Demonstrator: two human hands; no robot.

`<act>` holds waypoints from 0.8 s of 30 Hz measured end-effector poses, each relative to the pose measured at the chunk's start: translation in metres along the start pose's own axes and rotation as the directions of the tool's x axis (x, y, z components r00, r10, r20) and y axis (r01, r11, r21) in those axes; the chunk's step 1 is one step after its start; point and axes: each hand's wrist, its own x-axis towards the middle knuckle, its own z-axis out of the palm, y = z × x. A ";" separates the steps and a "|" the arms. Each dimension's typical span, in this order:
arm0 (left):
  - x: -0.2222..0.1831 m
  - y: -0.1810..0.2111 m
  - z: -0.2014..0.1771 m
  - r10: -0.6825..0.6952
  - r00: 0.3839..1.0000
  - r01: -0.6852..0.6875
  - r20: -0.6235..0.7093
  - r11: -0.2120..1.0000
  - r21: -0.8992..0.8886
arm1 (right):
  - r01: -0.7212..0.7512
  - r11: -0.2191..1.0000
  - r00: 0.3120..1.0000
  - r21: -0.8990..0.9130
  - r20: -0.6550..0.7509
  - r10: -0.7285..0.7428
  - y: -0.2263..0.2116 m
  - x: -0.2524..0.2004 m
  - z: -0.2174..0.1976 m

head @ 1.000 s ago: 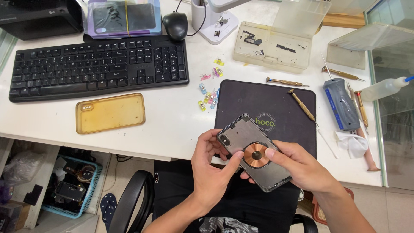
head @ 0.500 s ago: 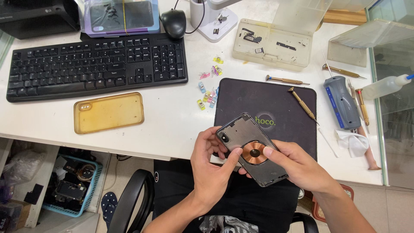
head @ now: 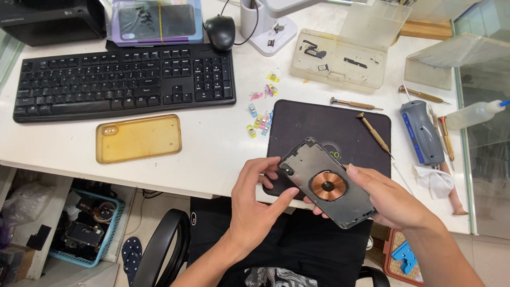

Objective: The person disassembles a smartphone, cleans internal components with a cloth, installs a new battery, and applies adhesive around the back cover. The device is handled throughout, with tools and parts organized on the workbench.

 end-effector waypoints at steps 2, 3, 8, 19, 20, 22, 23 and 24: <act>-0.003 -0.001 -0.004 0.042 0.999 -0.041 -0.007 0.998 0.039 | -0.036 0.999 0.996 0.007 -0.083 0.036 -0.003 0.001 0.001; -0.005 -0.002 -0.006 0.069 0.997 -0.068 -0.021 0.996 0.063 | -0.054 0.998 0.991 0.012 -0.124 0.055 -0.004 0.002 0.001; -0.022 -0.006 -0.033 0.129 0.990 -0.121 -0.053 0.984 0.132 | -0.094 0.995 0.978 -0.018 -0.186 0.089 -0.008 0.002 -0.012; -0.062 -0.015 -0.112 0.158 0.967 -0.087 -0.201 0.942 0.325 | 0.007 0.880 0.996 -0.474 -0.077 -0.050 0.016 0.061 -0.062; -0.067 -0.015 -0.118 0.165 0.964 -0.089 -0.208 0.938 0.334 | 0.032 0.844 0.995 -0.536 -0.067 -0.080 0.019 0.074 -0.058; -0.075 -0.018 -0.129 0.177 0.959 -0.093 -0.222 0.934 0.344 | 0.085 0.768 0.990 -0.635 -0.034 -0.137 0.024 0.103 -0.048; -0.079 -0.020 -0.136 0.176 0.958 -0.087 -0.225 0.930 0.357 | 0.112 0.727 0.987 -0.677 -0.009 -0.161 0.023 0.120 -0.041; -0.084 -0.023 -0.142 0.175 0.961 -0.089 -0.215 0.929 0.358 | 0.133 0.691 0.982 -0.711 0.001 -0.188 0.025 0.128 -0.035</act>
